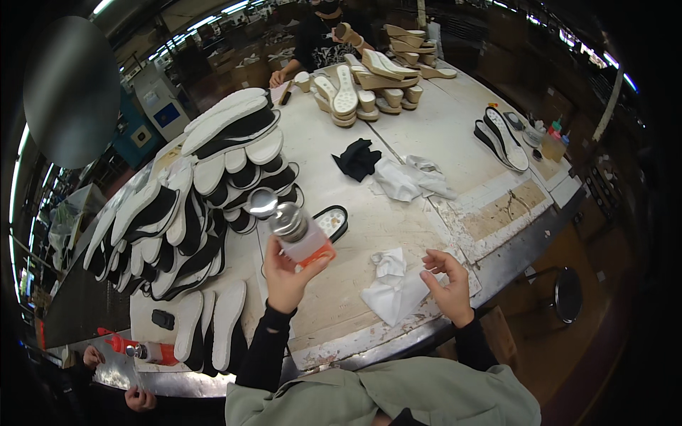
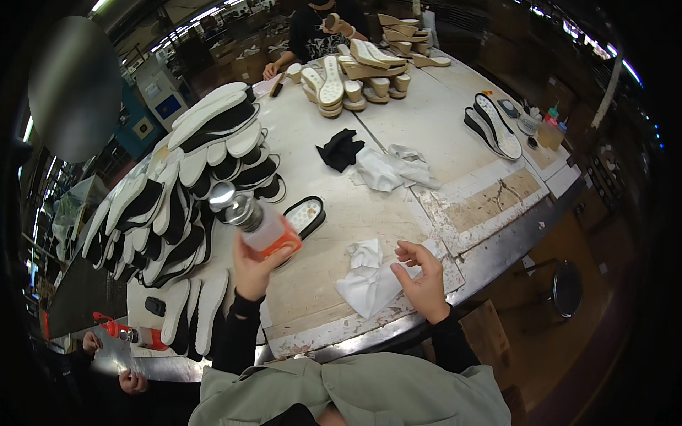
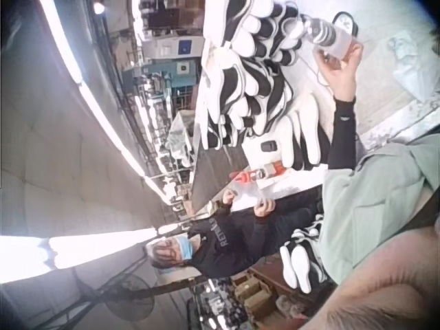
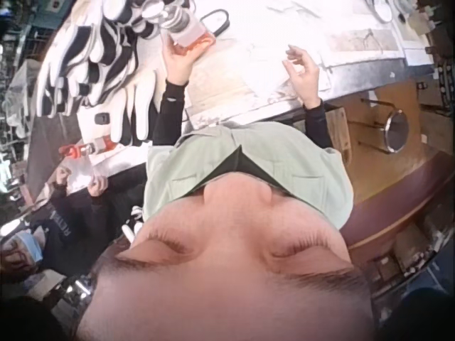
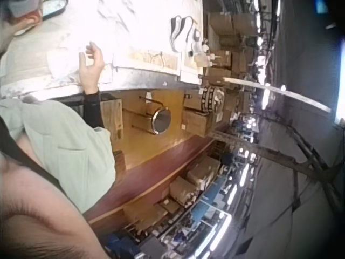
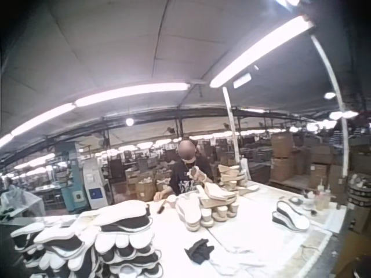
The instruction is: The person wipes white shoe insoles with a cloth, repeatedly spraying a liquid from a red-capped bottle onto the cloth and rubbing the insole surface. The person handles insoles one at a time, placing them back on the table after wiping.
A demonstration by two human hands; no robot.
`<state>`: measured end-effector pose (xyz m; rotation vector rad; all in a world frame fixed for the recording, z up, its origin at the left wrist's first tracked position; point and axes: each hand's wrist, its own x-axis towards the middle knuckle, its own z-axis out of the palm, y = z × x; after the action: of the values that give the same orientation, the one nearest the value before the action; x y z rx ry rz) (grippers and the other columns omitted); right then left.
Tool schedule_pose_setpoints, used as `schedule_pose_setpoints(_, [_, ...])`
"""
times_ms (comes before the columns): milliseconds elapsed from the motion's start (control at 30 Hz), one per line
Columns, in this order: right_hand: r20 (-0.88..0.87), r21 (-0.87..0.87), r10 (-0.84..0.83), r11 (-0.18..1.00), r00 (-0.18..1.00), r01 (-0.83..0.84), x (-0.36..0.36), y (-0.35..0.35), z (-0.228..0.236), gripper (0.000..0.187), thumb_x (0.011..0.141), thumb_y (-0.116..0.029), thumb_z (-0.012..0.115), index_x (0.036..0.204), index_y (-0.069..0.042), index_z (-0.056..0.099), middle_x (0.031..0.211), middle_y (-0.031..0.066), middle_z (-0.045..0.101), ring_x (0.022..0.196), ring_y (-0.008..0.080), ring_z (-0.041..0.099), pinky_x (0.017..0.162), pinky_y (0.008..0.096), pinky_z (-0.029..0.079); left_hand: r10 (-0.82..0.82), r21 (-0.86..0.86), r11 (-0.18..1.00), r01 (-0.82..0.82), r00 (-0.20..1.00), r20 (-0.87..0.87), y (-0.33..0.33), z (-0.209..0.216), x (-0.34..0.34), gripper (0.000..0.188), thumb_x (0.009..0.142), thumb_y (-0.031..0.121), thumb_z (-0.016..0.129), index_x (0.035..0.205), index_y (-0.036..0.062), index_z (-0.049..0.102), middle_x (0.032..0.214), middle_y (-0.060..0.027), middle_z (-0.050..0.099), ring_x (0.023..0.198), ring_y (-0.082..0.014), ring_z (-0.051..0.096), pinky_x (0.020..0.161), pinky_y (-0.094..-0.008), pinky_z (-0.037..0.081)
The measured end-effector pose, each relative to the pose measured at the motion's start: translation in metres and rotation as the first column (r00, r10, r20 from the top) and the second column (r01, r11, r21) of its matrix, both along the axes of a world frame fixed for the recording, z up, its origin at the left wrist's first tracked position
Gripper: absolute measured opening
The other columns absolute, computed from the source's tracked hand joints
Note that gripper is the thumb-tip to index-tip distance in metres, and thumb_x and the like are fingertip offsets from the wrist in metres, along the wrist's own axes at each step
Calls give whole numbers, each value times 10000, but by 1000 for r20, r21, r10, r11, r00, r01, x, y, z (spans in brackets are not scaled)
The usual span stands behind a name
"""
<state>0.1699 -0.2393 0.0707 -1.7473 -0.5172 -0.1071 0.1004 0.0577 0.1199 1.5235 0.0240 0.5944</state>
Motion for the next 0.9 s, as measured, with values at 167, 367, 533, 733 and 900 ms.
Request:
schedule_pose_setpoints(167, [-50, 8, -109, 994, 993, 109, 0, -23, -9, 401, 823, -31, 700, 1213, 0, 610, 1030, 107, 673, 899, 174, 647, 777, 294, 507, -121, 218, 965, 143, 986, -114, -27, -34, 81, 673, 674, 113, 894, 1229, 0, 531, 1178, -100, 635, 1131, -206, 606, 989, -364, 482])
schedule_pose_setpoints(367, [-96, 12, -120, 993, 988, 121, -5, -24, -18, 365, 818, -45, 709, 1173, -5, 630, 1004, 103, 681, 893, 174, 645, 776, 294, 499, -261, 130, 938, 321, 902, -343, -53, -76, 140, 721, 689, 135, 889, 1291, 30, 507, 1244, -92, 602, 1169, -190, 580, 1041, -364, 447])
schedule_pose_setpoints(533, [2, -86, -60, 994, 998, 60, -1, 0, -10, 208, 789, -55, 725, 985, -3, 678, 965, 114, 670, 905, 267, 643, 771, 339, 492, -308, 107, 927, 358, 894, -326, -54, -102, 162, 715, 703, 139, 878, 1300, 24, 501, 1274, -109, 585, 1195, -202, 565, 1010, -361, 478])
schedule_pose_setpoints(733, [270, -223, -107, 960, 957, 170, 13, 71, -18, 241, 759, -106, 764, 960, 3, 688, 928, 138, 626, 942, 318, 582, 856, 388, 457, -309, 182, 904, 388, 884, -351, -49, -93, 153, 796, 718, 138, 852, 1390, 10, 445, 1330, -191, 556, 1245, -274, 542, 1047, -386, 440])
schedule_pose_setpoints(900, [214, -453, -27, 883, 976, 124, 24, 78, -42, 362, 751, -143, 784, 1039, 38, 660, 874, 112, 604, 888, 267, 585, 808, 368, 464, -241, -6, 967, 256, 902, -357, -39, -101, 88, 706, 801, 112, 774, 1410, 10, 432, 1366, -205, 534, 1240, -282, 544, 1001, -374, 465])
